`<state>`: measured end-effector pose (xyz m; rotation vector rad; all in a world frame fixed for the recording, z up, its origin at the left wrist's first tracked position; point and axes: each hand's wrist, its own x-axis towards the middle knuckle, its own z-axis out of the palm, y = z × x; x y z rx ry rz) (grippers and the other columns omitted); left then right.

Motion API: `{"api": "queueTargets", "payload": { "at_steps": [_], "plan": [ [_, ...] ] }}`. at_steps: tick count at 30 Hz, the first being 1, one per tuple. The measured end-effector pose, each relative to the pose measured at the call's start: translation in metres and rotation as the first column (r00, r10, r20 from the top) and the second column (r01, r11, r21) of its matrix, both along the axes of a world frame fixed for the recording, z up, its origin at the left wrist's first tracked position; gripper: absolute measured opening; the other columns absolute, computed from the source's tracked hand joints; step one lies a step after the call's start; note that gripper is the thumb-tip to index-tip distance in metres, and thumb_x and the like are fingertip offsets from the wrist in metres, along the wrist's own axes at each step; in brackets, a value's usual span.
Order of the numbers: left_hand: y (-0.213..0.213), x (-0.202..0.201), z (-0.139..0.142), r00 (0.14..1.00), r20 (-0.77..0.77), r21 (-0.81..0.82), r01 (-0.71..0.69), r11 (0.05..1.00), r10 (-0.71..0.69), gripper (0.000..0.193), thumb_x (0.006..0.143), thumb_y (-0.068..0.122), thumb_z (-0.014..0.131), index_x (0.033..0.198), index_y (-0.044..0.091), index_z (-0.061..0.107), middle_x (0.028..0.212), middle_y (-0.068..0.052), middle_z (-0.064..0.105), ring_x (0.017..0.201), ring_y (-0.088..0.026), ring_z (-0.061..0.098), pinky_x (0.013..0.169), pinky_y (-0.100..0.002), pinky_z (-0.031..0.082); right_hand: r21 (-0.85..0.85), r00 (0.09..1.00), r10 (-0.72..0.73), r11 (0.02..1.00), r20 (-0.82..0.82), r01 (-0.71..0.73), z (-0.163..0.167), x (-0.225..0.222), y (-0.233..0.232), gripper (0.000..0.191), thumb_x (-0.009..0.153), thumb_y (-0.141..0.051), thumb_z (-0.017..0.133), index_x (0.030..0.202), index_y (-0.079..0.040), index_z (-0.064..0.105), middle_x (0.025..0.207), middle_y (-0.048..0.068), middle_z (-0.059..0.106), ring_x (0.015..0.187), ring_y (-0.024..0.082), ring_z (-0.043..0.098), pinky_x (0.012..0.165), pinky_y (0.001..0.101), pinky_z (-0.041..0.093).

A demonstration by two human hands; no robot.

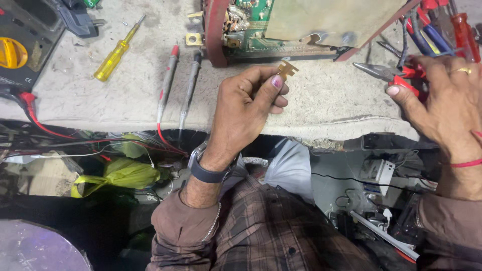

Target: The person uses pliers to bend and shape a small brass terminal, then repeatedly fits it into a slot on a circuit board assembly. The person removes and reinserts the terminal multiple times while adjusting its shape with the pliers.

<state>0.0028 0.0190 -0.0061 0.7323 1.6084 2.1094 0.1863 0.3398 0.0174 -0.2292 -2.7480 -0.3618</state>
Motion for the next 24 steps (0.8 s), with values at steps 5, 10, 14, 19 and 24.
{"api": "queueTargets", "payload": {
  "at_steps": [5, 10, 14, 19, 24],
  "plan": [
    [-0.006, 0.001, -0.002, 0.999, 0.039, 0.030, -0.006, 1.000, 0.005, 0.024, 0.105, 0.016, 0.062, 0.117, -0.005, 0.069, 0.091, -0.007, 0.074, 0.079, -0.010, 0.073, 0.069, -0.024, 0.063, 0.138, 0.996, -0.030, 0.990, 0.081, 0.018, -0.011, -0.002, 0.012, 0.046, 0.108, -0.048, 0.071, 0.119, -0.004, 0.067, 0.107, 0.016, 0.058, 0.102, 0.031, 0.056, 0.092, 0.0401, 0.046],
    [-0.004, 0.000, -0.006, 0.997, 0.074, 0.034, -0.030, 0.999, 0.027, 0.025, 0.105, 0.017, 0.062, 0.117, -0.005, 0.068, 0.090, -0.007, 0.074, 0.077, -0.009, 0.072, 0.067, -0.024, 0.062, 0.112, 0.996, -0.061, 0.992, 0.062, 0.054, -0.018, 0.006, 0.018, 0.045, 0.108, -0.042, 0.074, 0.117, 0.001, 0.063, 0.108, 0.017, 0.057, 0.098, 0.031, 0.057, 0.087, 0.0402, 0.048],
    [-0.003, -0.002, -0.009, 0.997, 0.051, 0.116, -0.066, 0.991, 0.061, 0.026, 0.106, 0.016, 0.062, 0.121, -0.005, 0.067, 0.095, -0.008, 0.075, 0.080, -0.010, 0.073, 0.069, -0.024, 0.063, -0.246, 0.996, -0.091, 0.965, -0.009, 0.086, -0.007, 0.009, 0.015, 0.058, 0.091, -0.036, 0.080, 0.118, 0.009, 0.056, 0.104, 0.023, 0.060, 0.089, 0.032, 0.060, 0.078, 0.0445, 0.053],
    [0.003, 0.001, -0.008, 0.995, 0.008, 0.174, -0.102, 0.980, 0.102, 0.029, 0.106, 0.017, 0.064, 0.125, -0.005, 0.065, 0.101, -0.011, 0.077, 0.088, -0.013, 0.077, 0.074, -0.025, 0.066, -0.900, 0.978, -0.198, 0.414, 0.062, 0.140, 0.019, 0.029, -0.019, 0.057, 0.097, -0.038, 0.071, 0.135, -0.001, 0.050, 0.105, 0.006, 0.062, 0.085, 0.016, 0.062, 0.072, 0.0351, 0.052],
    [0.014, 0.014, -0.001, 0.995, 0.022, 0.142, -0.094, 0.985, 0.092, 0.030, 0.106, 0.018, 0.063, 0.124, -0.006, 0.067, 0.102, -0.013, 0.078, 0.090, -0.015, 0.077, 0.075, -0.026, 0.065, -0.721, 0.958, -0.069, 0.645, 0.278, 0.255, 0.026, 0.028, -0.061, 0.044, 0.092, -0.022, 0.076, 0.121, 0.001, 0.052, 0.094, 0.014, 0.058, 0.080, 0.026, 0.057, 0.071, 0.0391, 0.050]
  ]
}}
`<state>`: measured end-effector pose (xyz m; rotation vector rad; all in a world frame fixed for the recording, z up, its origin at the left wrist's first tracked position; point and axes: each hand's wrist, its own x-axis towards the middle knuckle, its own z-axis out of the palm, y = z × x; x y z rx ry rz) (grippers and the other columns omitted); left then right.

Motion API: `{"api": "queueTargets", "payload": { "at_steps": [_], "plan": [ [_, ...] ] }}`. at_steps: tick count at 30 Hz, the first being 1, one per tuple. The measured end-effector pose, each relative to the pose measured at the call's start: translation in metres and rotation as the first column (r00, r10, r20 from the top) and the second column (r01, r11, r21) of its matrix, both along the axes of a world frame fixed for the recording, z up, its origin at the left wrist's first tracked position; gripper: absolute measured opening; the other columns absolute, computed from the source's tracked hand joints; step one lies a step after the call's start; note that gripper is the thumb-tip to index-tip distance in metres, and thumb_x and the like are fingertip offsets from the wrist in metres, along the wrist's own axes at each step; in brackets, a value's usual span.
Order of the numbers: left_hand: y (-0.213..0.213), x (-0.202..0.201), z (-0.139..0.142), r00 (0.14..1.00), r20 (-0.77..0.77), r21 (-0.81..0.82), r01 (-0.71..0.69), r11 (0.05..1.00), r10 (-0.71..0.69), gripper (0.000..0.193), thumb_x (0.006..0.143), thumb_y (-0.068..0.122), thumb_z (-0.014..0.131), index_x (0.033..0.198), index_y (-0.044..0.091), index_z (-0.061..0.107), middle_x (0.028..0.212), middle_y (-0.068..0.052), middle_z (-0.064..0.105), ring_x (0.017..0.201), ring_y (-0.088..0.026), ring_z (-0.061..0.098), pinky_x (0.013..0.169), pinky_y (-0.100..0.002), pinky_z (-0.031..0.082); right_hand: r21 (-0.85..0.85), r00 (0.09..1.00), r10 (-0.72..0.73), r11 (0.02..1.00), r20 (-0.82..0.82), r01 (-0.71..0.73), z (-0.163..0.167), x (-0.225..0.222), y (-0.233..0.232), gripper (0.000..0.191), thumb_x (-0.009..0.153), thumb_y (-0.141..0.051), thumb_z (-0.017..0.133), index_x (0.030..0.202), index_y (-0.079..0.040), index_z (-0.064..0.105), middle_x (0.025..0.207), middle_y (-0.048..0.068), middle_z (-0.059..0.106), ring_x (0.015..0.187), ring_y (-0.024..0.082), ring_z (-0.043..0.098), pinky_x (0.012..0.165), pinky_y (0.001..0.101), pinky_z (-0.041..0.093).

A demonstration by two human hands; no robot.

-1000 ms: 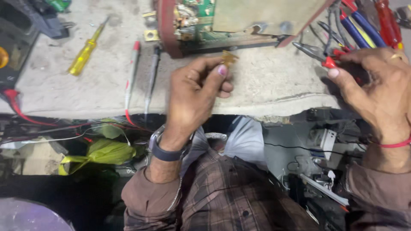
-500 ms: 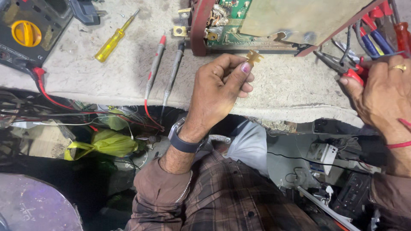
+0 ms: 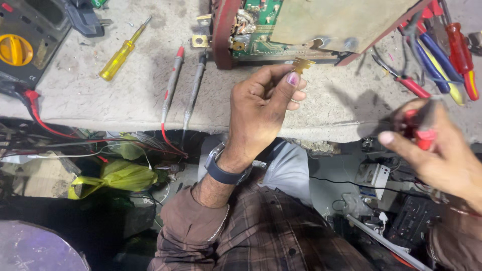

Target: The person uses pliers to bend and shape a small brass terminal, then repeatedly fits it into a slot on a circuit board assembly. The person removes and reinserts the terminal multiple times while adjusting its shape with the pliers.

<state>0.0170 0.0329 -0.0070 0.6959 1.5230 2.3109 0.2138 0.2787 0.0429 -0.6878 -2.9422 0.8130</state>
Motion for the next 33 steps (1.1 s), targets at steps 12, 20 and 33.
{"api": "queueTargets", "payload": {
  "at_steps": [12, 20, 33],
  "plan": [
    [0.009, 0.023, 0.014, 0.993, -0.113, -0.022, -0.048, 0.999, 0.046, 0.028, 0.108, 0.018, 0.063, 0.123, -0.005, 0.070, 0.099, -0.011, 0.079, 0.092, -0.013, 0.077, 0.079, -0.024, 0.062, 0.225, 0.973, 0.228, 0.948, 0.023, -0.227, 0.023, -0.071, -0.052, 0.064, 0.070, -0.009, 0.065, 0.131, -0.003, 0.048, 0.122, 0.021, 0.047, 0.112, 0.041, 0.047, 0.094, 0.0502, 0.039],
    [0.015, 0.022, 0.010, 0.998, -0.055, 0.091, -0.021, 0.996, 0.026, 0.024, 0.108, 0.013, 0.063, 0.123, -0.005, 0.068, 0.104, -0.012, 0.077, 0.096, -0.016, 0.078, 0.084, -0.026, 0.066, 0.245, 0.967, 0.254, 0.938, -0.003, -0.246, 0.024, -0.068, -0.043, 0.064, 0.071, -0.013, 0.065, 0.132, -0.003, 0.049, 0.118, 0.020, 0.047, 0.113, 0.041, 0.048, 0.096, 0.0517, 0.038],
    [0.016, 0.028, 0.007, 0.998, -0.058, 0.063, -0.023, 0.998, 0.026, 0.024, 0.107, 0.011, 0.063, 0.123, -0.007, 0.068, 0.101, -0.013, 0.077, 0.094, -0.017, 0.078, 0.082, -0.027, 0.066, 0.306, 0.922, 0.336, 0.913, -0.191, -0.269, 0.022, -0.067, -0.046, 0.045, 0.090, -0.028, 0.076, 0.120, 0.002, 0.059, 0.103, 0.018, 0.060, 0.102, 0.037, 0.059, 0.086, 0.0465, 0.047]
  ]
}}
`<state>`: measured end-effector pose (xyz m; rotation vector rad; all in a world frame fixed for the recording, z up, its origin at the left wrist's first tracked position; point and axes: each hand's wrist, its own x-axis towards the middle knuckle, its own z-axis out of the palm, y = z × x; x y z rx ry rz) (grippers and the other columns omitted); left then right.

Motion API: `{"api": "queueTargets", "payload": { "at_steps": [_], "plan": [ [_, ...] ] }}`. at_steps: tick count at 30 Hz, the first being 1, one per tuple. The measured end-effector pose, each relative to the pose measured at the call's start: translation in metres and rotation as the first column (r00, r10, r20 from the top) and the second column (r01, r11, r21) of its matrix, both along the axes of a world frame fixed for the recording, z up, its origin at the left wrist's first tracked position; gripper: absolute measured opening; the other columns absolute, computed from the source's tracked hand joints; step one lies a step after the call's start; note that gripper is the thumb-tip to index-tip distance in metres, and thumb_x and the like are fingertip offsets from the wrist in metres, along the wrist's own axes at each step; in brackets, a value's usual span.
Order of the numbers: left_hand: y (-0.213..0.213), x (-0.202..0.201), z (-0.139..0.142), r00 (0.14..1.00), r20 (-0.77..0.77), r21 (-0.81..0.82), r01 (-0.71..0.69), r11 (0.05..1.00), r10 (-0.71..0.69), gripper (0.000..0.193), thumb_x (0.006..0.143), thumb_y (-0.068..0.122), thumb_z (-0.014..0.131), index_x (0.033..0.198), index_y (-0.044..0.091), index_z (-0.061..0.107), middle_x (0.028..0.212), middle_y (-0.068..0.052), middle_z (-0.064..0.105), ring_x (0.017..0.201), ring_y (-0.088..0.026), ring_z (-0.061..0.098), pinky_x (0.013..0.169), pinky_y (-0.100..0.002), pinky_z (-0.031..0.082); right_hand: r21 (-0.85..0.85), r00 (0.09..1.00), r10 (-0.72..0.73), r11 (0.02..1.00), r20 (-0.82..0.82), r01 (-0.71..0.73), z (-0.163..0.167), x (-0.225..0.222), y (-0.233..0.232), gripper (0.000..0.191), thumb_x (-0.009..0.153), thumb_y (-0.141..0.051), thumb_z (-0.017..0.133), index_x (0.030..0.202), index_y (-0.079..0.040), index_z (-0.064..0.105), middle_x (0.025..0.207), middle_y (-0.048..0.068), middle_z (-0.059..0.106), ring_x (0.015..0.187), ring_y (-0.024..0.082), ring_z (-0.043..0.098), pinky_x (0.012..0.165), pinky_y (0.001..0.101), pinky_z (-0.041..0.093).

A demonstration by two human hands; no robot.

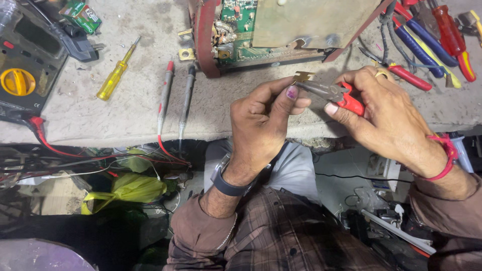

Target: The person uses pliers to bend and shape a small brass terminal, then repeatedly fits it into a slot on a circuit board assembly. The person removes and reinserts the terminal multiple times while adjusting its shape with the pliers.

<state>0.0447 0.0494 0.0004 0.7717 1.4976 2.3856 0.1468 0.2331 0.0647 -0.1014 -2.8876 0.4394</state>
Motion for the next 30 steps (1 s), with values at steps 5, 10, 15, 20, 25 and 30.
{"api": "queueTargets", "payload": {
  "at_steps": [5, 10, 15, 20, 25, 30],
  "plan": [
    [-0.003, 0.007, 0.000, 0.998, 0.023, 0.078, 0.052, 0.996, -0.054, 0.025, 0.110, 0.011, 0.062, 0.125, -0.008, 0.066, 0.105, -0.013, 0.076, 0.095, -0.018, 0.077, 0.084, -0.029, 0.066, 0.097, 0.998, -0.031, 0.995, -0.053, 0.037, -0.006, -0.001, -0.004, 0.027, 0.090, -0.016, 0.073, 0.107, 0.001, 0.062, 0.097, 0.017, 0.062, 0.098, 0.037, 0.060, 0.087, 0.0475, 0.047],
    [-0.008, 0.011, 0.009, 0.999, -0.003, 0.057, 0.032, 0.998, -0.032, 0.025, 0.111, 0.013, 0.061, 0.124, -0.007, 0.066, 0.103, -0.013, 0.076, 0.092, -0.017, 0.077, 0.083, -0.029, 0.066, 0.175, 0.997, -0.039, 0.983, -0.070, 0.051, -0.009, -0.010, 0.005, 0.030, 0.078, -0.015, 0.079, 0.092, 0.001, 0.057, 0.084, 0.017, 0.059, 0.085, 0.037, 0.062, 0.077, 0.0473, 0.049],
    [-0.015, 0.019, 0.018, 0.989, -0.135, -0.045, -0.065, 0.997, 0.059, 0.024, 0.113, 0.017, 0.059, 0.125, -0.004, 0.066, 0.102, -0.010, 0.077, 0.086, -0.013, 0.078, 0.082, -0.027, 0.065, 0.177, 0.987, 0.072, 0.983, -0.147, -0.045, -0.017, -0.021, 0.011, 0.033, 0.077, -0.015, 0.081, 0.093, 0.000, 0.056, 0.086, 0.018, 0.061, 0.080, 0.037, 0.064, 0.071, 0.0461, 0.050],
    [-0.012, 0.024, 0.017, 0.974, -0.180, -0.050, -0.145, 0.988, 0.134, 0.022, 0.113, 0.016, 0.060, 0.123, -0.003, 0.066, 0.095, -0.007, 0.074, 0.079, -0.011, 0.076, 0.073, -0.024, 0.063, 0.146, 0.987, 0.070, 0.988, -0.148, -0.048, -0.030, -0.024, 0.022, 0.027, 0.076, -0.013, 0.080, 0.088, -0.002, 0.059, 0.076, 0.015, 0.061, 0.070, 0.035, 0.064, 0.063, 0.0451, 0.049],
    [-0.008, 0.022, 0.009, 0.974, -0.205, -0.073, -0.116, 0.991, 0.099, 0.021, 0.112, 0.015, 0.060, 0.120, -0.003, 0.067, 0.088, -0.006, 0.074, 0.076, -0.010, 0.076, 0.067, -0.023, 0.061, 0.067, 0.980, 0.115, 0.992, -0.164, -0.105, -0.040, -0.030, 0.029, 0.022, 0.075, -0.013, 0.077, 0.084, -0.004, 0.059, 0.070, 0.013, 0.060, 0.067, 0.033, 0.062, 0.062, 0.0441, 0.049],
    [0.004, 0.006, 0.000, 1.000, 0.003, 0.077, -0.021, 0.997, 0.021, 0.025, 0.110, 0.016, 0.059, 0.122, -0.006, 0.065, 0.098, -0.011, 0.074, 0.084, -0.014, 0.074, 0.076, -0.028, 0.063, 0.098, 0.998, 0.058, 0.993, 0.027, -0.060, -0.032, -0.034, 0.027, 0.034, 0.080, -0.027, 0.080, 0.090, -0.002, 0.060, 0.076, 0.019, 0.062, 0.075, 0.040, 0.063, 0.069, 0.0507, 0.048]
  ]
}}
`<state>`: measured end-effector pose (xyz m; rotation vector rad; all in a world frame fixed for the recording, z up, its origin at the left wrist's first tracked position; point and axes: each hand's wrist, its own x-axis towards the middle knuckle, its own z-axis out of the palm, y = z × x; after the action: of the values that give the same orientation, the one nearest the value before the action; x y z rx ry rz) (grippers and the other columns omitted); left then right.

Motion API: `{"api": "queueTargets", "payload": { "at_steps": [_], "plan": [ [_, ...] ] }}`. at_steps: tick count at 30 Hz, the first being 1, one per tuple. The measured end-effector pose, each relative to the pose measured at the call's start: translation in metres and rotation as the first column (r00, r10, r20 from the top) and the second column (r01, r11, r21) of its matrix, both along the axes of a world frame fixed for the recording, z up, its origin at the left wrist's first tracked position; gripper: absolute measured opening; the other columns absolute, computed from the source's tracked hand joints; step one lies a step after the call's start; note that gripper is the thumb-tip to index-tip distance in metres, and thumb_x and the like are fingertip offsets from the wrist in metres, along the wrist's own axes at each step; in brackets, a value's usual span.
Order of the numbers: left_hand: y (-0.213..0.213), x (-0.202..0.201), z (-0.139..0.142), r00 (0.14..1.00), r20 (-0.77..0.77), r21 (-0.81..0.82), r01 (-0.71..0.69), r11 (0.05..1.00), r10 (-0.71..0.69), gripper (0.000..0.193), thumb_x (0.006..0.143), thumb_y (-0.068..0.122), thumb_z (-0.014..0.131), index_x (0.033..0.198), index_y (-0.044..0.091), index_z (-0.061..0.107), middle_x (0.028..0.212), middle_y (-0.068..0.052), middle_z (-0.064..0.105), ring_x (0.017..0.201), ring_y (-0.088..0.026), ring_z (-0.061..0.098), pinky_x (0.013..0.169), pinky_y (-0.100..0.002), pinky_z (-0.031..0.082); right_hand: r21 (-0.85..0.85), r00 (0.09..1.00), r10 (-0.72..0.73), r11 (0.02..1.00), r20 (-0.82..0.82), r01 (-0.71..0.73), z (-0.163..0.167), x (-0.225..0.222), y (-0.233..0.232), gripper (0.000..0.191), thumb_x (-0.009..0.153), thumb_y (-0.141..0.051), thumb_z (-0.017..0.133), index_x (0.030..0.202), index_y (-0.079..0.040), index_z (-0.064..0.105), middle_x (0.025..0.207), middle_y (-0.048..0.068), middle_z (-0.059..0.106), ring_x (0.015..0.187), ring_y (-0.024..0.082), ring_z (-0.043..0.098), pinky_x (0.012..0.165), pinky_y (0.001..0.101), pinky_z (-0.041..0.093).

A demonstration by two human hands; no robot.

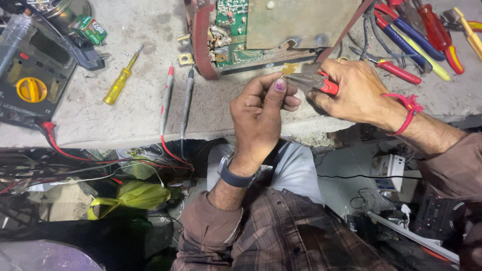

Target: The person uses pliers to bend and shape a small brass terminal, then repeatedly fits it into a slot on a circuit board assembly. The person removes and reinserts the terminal multiple times while adjusting its shape with the pliers.

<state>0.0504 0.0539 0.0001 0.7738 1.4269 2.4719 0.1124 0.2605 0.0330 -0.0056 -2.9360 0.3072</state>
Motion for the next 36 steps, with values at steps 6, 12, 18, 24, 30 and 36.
{"api": "queueTargets", "payload": {
  "at_steps": [6, 12, 18, 24, 30, 36],
  "plan": [
    [-0.003, -0.010, -0.011, 0.966, 0.161, 0.179, 0.174, 0.968, -0.203, 0.029, 0.110, 0.017, 0.060, 0.124, -0.008, 0.064, 0.104, -0.017, 0.075, 0.087, -0.019, 0.075, 0.079, -0.032, 0.064, -0.123, 0.989, 0.039, 0.992, 0.140, -0.021, 0.020, 0.009, -0.003, 0.051, 0.082, -0.023, 0.067, 0.124, 0.002, 0.051, 0.107, 0.026, 0.059, 0.103, 0.042, 0.058, 0.087, 0.0513, 0.045],
    [-0.003, -0.011, -0.011, 0.959, 0.182, 0.190, 0.183, 0.965, -0.218, 0.031, 0.109, 0.018, 0.059, 0.123, -0.010, 0.063, 0.105, -0.019, 0.074, 0.087, -0.020, 0.075, 0.078, -0.033, 0.065, -0.071, 0.994, 0.056, 0.996, 0.093, -0.049, 0.026, 0.013, -0.005, 0.053, 0.080, -0.020, 0.065, 0.124, 0.006, 0.051, 0.111, 0.028, 0.056, 0.106, 0.045, 0.056, 0.090, 0.0531, 0.044],
    [-0.004, -0.008, -0.010, 0.977, 0.135, 0.132, 0.147, 0.980, -0.165, 0.029, 0.110, 0.016, 0.059, 0.123, -0.010, 0.063, 0.103, -0.018, 0.074, 0.087, -0.021, 0.076, 0.077, -0.033, 0.066, -0.035, 0.993, 0.036, 0.999, 0.111, -0.032, 0.024, 0.018, -0.003, 0.050, 0.081, -0.021, 0.063, 0.121, 0.006, 0.052, 0.107, 0.027, 0.055, 0.103, 0.043, 0.055, 0.088, 0.0530, 0.043],
    [-0.004, -0.005, -0.010, 0.993, 0.075, 0.065, 0.085, 0.994, -0.090, 0.028, 0.110, 0.015, 0.058, 0.124, -0.009, 0.062, 0.103, -0.017, 0.075, 0.088, -0.020, 0.076, 0.078, -0.032, 0.067, -0.025, 0.995, 0.049, 0.999, 0.082, -0.047, 0.021, 0.019, -0.003, 0.048, 0.086, -0.028, 0.065, 0.118, 0.005, 0.055, 0.102, 0.024, 0.057, 0.097, 0.043, 0.058, 0.084, 0.0524, 0.045],
    [-0.006, -0.002, -0.009, 0.995, 0.074, 0.050, 0.066, 0.997, -0.070, 0.026, 0.110, 0.013, 0.058, 0.123, -0.009, 0.063, 0.102, -0.016, 0.075, 0.088, -0.020, 0.076, 0.077, -0.032, 0.067, 0.023, 0.997, -0.033, 0.999, 0.069, 0.032, 0.017, 0.019, -0.011, 0.043, 0.093, -0.036, 0.071, 0.101, 0.003, 0.056, 0.087, 0.021, 0.060, 0.086, 0.041, 0.062, 0.075, 0.0522, 0.047],
    [-0.005, 0.002, -0.009, 0.997, 0.051, 0.035, 0.059, 0.998, -0.061, 0.026, 0.110, 0.013, 0.057, 0.123, -0.009, 0.062, 0.102, -0.016, 0.075, 0.089, -0.019, 0.076, 0.079, -0.032, 0.067, 0.051, 0.995, -0.084, 0.995, -0.044, 0.087, 0.004, 0.010, -0.011, 0.040, 0.083, -0.035, 0.083, 0.082, -0.002, 0.060, 0.074, 0.017, 0.063, 0.072, 0.039, 0.064, 0.066, 0.0496, 0.050]
  ]
}}
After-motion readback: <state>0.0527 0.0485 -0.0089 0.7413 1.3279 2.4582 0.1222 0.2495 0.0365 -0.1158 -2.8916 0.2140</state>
